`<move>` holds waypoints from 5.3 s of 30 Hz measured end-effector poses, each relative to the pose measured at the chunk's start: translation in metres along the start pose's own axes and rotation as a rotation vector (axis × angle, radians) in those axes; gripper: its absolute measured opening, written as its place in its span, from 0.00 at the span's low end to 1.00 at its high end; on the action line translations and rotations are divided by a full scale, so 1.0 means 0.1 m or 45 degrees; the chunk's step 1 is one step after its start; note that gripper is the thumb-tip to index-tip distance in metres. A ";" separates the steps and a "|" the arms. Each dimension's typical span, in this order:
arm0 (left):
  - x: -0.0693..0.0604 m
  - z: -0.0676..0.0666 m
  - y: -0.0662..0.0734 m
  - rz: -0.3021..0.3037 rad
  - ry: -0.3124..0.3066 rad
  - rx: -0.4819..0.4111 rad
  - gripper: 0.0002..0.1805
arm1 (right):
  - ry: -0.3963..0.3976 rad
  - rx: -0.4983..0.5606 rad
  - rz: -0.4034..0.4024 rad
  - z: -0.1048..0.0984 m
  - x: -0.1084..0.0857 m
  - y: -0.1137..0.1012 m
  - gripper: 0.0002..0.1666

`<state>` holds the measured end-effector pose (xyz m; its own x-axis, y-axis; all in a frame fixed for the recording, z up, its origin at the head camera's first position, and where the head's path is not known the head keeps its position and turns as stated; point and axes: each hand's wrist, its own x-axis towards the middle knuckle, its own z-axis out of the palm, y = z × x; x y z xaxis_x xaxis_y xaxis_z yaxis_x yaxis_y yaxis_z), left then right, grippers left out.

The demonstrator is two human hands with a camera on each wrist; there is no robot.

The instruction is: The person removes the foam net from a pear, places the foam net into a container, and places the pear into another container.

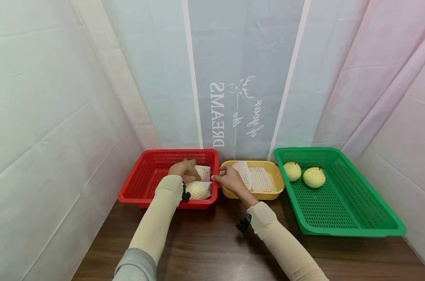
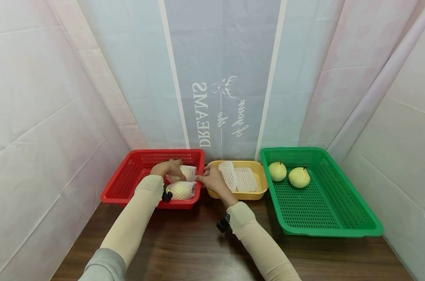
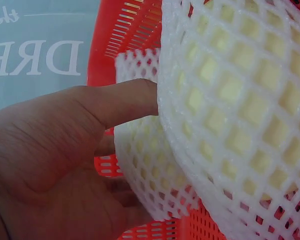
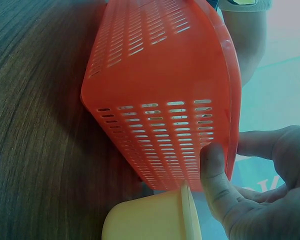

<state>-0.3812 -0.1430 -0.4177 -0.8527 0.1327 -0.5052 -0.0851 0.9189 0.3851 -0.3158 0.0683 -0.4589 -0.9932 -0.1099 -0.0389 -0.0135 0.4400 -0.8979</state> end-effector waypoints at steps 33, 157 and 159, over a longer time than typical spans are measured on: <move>-0.05 0.00 -0.05 0.133 0.119 -0.027 0.60 | 0.001 0.028 -0.001 0.03 0.01 0.05 0.29; -0.77 0.87 0.46 0.905 0.617 -0.791 0.41 | 0.114 0.134 -0.445 -0.54 -0.74 0.05 0.36; -0.78 0.90 0.46 0.904 0.600 -0.791 0.43 | 0.117 0.130 -0.444 -0.56 -0.76 0.06 0.36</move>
<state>-0.2721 -0.0775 -0.4296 -0.9130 0.2854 0.2914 0.3770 0.3176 0.8701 -0.2471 0.1295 -0.4370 -0.9373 -0.1550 0.3120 -0.3455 0.2985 -0.8897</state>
